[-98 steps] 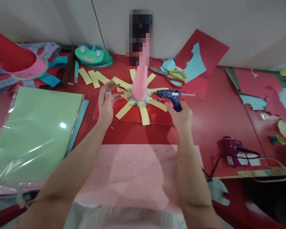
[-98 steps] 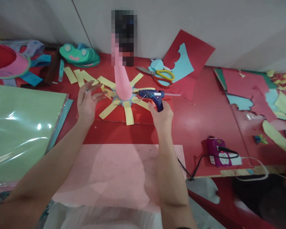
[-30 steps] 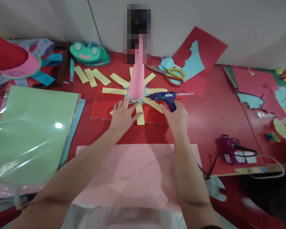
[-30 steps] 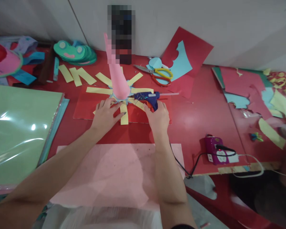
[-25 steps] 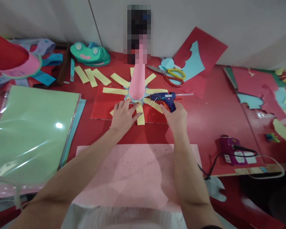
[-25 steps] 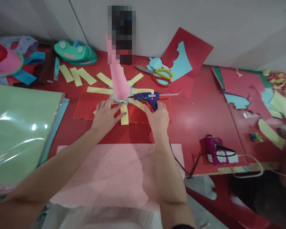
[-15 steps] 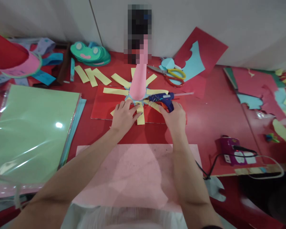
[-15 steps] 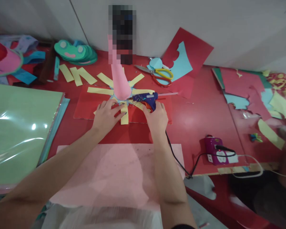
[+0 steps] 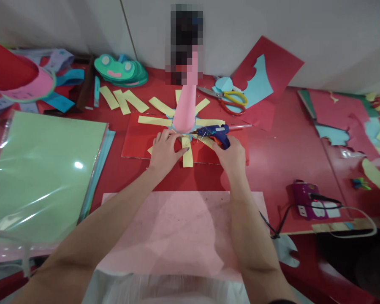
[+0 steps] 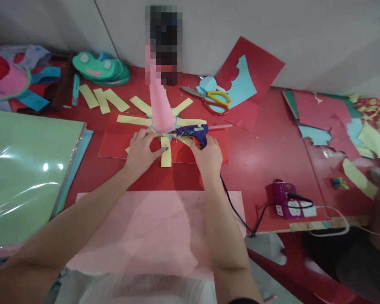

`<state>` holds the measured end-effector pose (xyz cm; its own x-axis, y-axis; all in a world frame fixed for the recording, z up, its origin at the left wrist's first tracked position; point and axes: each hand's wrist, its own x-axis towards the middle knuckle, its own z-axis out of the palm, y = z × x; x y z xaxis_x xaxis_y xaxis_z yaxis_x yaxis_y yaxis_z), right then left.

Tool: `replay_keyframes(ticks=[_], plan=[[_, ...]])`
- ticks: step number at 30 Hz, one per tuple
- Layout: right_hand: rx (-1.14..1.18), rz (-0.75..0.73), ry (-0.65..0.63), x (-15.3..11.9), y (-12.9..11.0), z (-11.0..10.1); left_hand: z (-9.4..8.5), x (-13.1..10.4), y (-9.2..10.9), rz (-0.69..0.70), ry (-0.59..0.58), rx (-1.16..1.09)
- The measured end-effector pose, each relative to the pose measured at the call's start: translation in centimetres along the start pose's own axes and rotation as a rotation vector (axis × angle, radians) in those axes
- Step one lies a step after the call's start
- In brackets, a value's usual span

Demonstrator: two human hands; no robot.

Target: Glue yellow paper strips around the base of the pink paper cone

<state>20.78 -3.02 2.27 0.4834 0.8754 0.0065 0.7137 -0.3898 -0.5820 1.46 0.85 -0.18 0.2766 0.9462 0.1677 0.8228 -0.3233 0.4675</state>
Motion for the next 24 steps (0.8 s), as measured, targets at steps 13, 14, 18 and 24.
replay_keyframes(ticks=[13, 14, 18, 24], plan=[[0.012, 0.042, -0.024, -0.14, -0.58, -0.34, -0.13, 0.08, -0.17, 0.017, -0.035, -0.047], [0.008, 0.039, -0.015, -0.13, -0.48, -0.27, -0.14, 0.08, -0.15, 0.02, -0.038, -0.046], [-0.002, 0.009, 0.009, 0.04, 0.0, 0.09, -0.15, 0.11, -0.03, 0.017, -0.048, -0.034], [-0.017, 0.035, -0.009, 0.0, -0.2, -0.03, -0.23, -0.07, 0.13, 0.081, -0.068, 0.016]])
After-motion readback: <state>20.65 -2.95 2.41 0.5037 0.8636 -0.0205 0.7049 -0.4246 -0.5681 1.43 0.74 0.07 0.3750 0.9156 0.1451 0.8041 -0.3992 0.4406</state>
